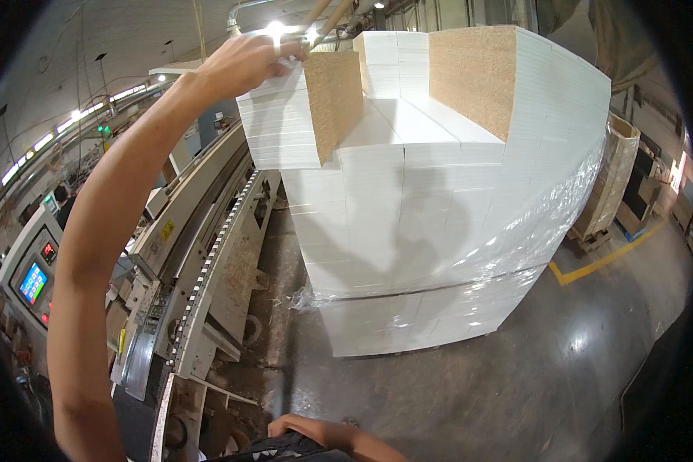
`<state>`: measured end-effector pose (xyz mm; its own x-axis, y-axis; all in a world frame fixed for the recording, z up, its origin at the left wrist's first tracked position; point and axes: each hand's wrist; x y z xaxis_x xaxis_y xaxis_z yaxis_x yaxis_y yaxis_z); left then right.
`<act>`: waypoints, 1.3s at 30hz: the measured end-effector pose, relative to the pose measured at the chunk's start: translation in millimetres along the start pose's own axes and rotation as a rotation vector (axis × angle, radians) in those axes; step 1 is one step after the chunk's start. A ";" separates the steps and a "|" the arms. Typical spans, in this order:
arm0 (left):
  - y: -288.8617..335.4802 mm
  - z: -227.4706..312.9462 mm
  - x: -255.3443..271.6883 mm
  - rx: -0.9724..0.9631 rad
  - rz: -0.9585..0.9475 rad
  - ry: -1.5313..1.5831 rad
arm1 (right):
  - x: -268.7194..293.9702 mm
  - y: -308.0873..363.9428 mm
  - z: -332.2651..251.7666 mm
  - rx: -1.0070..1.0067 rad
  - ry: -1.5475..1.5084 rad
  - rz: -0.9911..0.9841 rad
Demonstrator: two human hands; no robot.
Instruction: The person repeatedly picks up white rectangular panels from a stack, places them onto a conveyor belt, and then stacks them onto a pallet. The person handles the panels one at a time throughout the process.
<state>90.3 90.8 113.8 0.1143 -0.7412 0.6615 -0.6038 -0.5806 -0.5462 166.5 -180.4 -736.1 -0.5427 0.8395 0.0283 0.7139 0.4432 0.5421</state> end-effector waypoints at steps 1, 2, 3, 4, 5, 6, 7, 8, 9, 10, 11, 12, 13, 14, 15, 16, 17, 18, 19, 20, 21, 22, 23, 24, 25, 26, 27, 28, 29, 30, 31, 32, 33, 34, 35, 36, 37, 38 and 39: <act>0.7 -0.9 1.1 -0.008 0.023 -0.018 | -2.3 0.8 1.1 -0.007 0.002 -0.002; 1.5 -2.0 2.2 -0.017 0.045 -0.036 | -1.9 0.5 1.1 -0.006 0.006 -0.005; 3.2 -0.9 1.2 -0.027 0.067 -0.047 | -2.1 2.8 0.9 -0.005 0.008 -0.001; 4.7 -0.1 0.4 -0.020 0.082 -0.021 | -3.0 2.9 -1.2 0.002 0.008 0.000; 6.1 0.6 -0.1 -0.013 0.097 0.004 | -1.9 5.1 -1.7 0.011 0.010 0.003; 6.9 1.3 -0.4 -0.008 0.113 0.030 | -0.6 2.9 -6.1 0.033 0.005 0.021; 6.7 2.5 1.5 0.000 0.122 0.007 | 4.0 4.3 -11.9 0.065 0.010 0.050; 7.0 3.9 4.1 0.011 0.129 -0.017 | 10.5 6.4 -20.7 0.108 0.013 0.084; 11.2 3.7 5.5 0.027 0.134 -0.042 | 19.2 15.6 -35.8 0.175 0.017 0.182; 28.7 -3.2 2.5 0.030 0.133 -0.071 | 17.5 35.1 -63.5 0.275 0.017 0.294; 25.3 -2.2 9.7 0.007 0.153 -0.103 | 33.2 46.0 -75.7 0.240 0.059 0.391; 27.0 -2.7 11.7 -0.012 0.173 -0.128 | 47.5 66.9 -93.0 0.423 0.126 0.532; 29.2 -0.1 16.5 0.002 0.153 -0.153 | 62.2 97.0 -114.7 0.600 0.191 0.676; 32.7 5.5 24.9 0.016 0.134 -0.176 | 77.4 131.6 -140.7 0.524 0.252 0.797; 44.0 6.1 34.7 0.036 0.096 -0.213 | 88.3 159.7 -172.4 0.473 0.207 0.906; 58.6 2.1 43.1 0.036 0.106 -0.230 | 102.8 186.1 -198.3 0.609 0.057 0.946; 79.9 -6.6 50.7 0.039 0.112 -0.248 | 106.4 231.1 -246.6 0.631 -0.065 0.990; 99.1 -7.9 59.4 0.036 0.119 -0.256 | 111.6 272.9 -279.3 0.748 -0.144 1.053; 125.3 -10.3 70.5 0.080 0.139 -0.186 | 118.7 305.8 -307.3 0.878 -0.107 1.168; 151.1 -9.4 89.9 0.051 0.199 -0.196 | 123.8 339.9 -337.3 0.973 -0.124 1.236; 179.5 -11.2 103.3 0.026 0.264 -0.201 | 132.9 369.0 -361.4 1.041 -0.130 1.318; 199.9 -8.5 119.2 -0.004 0.352 -0.200 | 146.3 400.3 -373.9 1.047 -0.025 1.505; 230.4 -7.1 135.4 0.050 0.365 -0.188 | 147.9 422.3 -406.4 1.122 -0.001 1.534; 262.1 -3.2 156.1 0.109 0.377 -0.184 | 149.2 442.8 -441.2 1.199 0.026 1.556; 287.9 5.3 176.3 0.138 0.424 -0.198 | 159.4 463.1 -462.3 1.269 -0.031 1.512; 321.6 13.5 195.8 0.180 0.441 -0.230 | 162.7 463.8 -494.7 1.265 -0.081 1.538; 348.8 23.8 209.0 0.219 0.494 -0.255 | 163.2 460.9 -519.0 1.280 -0.046 1.581; 370.2 32.5 216.6 0.303 0.506 -0.172 | 163.6 469.3 -534.6 1.323 -0.067 1.605; 396.5 43.7 230.9 0.393 0.479 -0.168 | 165.1 466.6 -547.1 1.397 -0.041 1.488; 424.5 56.0 241.6 0.490 0.458 -0.164 | 159.2 456.7 -561.9 1.443 -0.105 1.421; 448.8 67.5 240.6 0.524 0.485 -0.143 | 144.6 450.1 -570.6 1.503 -0.200 1.358; 473.1 79.8 243.6 0.555 0.502 -0.142 | 134.7 436.2 -575.0 1.541 -0.206 1.282; 499.1 94.0 247.1 0.635 0.498 -0.112 | 125.7 419.3 -578.1 1.586 -0.333 1.152; 522.2 109.3 244.8 0.707 0.509 -0.063 | 122.0 411.6 -560.6 1.583 -0.147 1.087; 544.2 125.1 243.5 0.764 0.491 0.082 | 111.7 375.5 -558.8 1.450 0.060 1.570; 566.3 139.6 235.5 0.812 0.494 0.250 | 107.4 363.0 -547.5 1.508 -0.107 1.385; 590.6 158.6 225.1 0.919 0.576 0.394 | 115.2 354.6 -522.5 1.469 -0.027 1.207; 621.4 181.2 211.1 1.039 0.643 0.519 | 107.7 307.0 -528.2 1.436 -0.208 1.376; 659.2 207.3 191.8 1.246 0.770 0.775 | 120.4 289.8 -495.5 1.372 -0.146 1.196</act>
<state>-122.3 -504.0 -225.9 -0.5184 -0.8525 -0.0675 0.6761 -0.3603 -0.6427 88.7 -106.7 -159.5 0.4588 0.8476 -0.2667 0.5034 -0.4953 -0.7080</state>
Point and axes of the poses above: each hand's wrist, its own y-axis away from the middle knuckle, its own x-axis out of the back of the hand, z = x × y, and after that the axes turned 7 degrees about y, right-handed
